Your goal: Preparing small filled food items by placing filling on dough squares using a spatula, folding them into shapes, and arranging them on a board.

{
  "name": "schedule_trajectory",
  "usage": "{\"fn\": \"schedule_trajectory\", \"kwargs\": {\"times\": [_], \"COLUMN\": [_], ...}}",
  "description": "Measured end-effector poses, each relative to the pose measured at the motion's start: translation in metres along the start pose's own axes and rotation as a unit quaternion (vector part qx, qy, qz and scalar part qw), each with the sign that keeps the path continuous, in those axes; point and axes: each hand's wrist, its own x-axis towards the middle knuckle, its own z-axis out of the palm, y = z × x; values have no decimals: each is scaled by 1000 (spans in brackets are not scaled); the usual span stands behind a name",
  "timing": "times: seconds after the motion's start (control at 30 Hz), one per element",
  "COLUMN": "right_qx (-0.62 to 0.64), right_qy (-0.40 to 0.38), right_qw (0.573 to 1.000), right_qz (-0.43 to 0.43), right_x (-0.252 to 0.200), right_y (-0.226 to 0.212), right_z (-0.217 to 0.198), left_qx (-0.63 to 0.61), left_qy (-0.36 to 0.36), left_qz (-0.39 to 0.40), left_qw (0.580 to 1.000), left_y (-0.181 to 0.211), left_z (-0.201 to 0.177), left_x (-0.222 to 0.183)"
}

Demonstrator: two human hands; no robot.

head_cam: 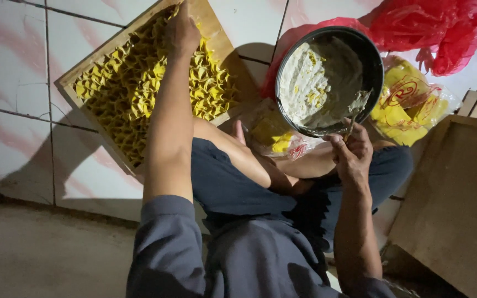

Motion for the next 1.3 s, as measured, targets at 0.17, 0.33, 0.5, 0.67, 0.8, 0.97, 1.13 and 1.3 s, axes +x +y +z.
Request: {"fn": "schedule_trajectory", "kwargs": {"times": [0.17,0.33,0.5,0.67,0.8,0.97,1.13,1.3], "right_qx": [-11,23,56,68,82,81,107,91], "right_qy": [21,8,3,-5,-7,-5,-15,-24], "right_qw": [1000,999,996,989,988,986,985,987], "right_qz": [2,-29,-75,-131,-134,-143,-134,-128], "right_x": [-10,-15,-14,-17,-26,-23,-32,-34], "right_y": [-14,-5,-1,0,2,21,12,6], "right_z": [0,-7,-8,-10,-20,-31,-25,-23], "left_qx": [-32,2,11,74,111,107,66,65], "left_qy": [-2,17,-146,-126,-128,-81,-153,-155], "left_qz": [-104,0,-1,123,120,186,159,134], "left_qw": [994,1000,989,982,978,973,973,977], "left_y": [-5,40,130,127,69,6,41,63], "left_z": [3,-13,-16,58,159,250,194,169], "left_x": [0,-46,-170,-267,-290,-284,-296,-303]}}
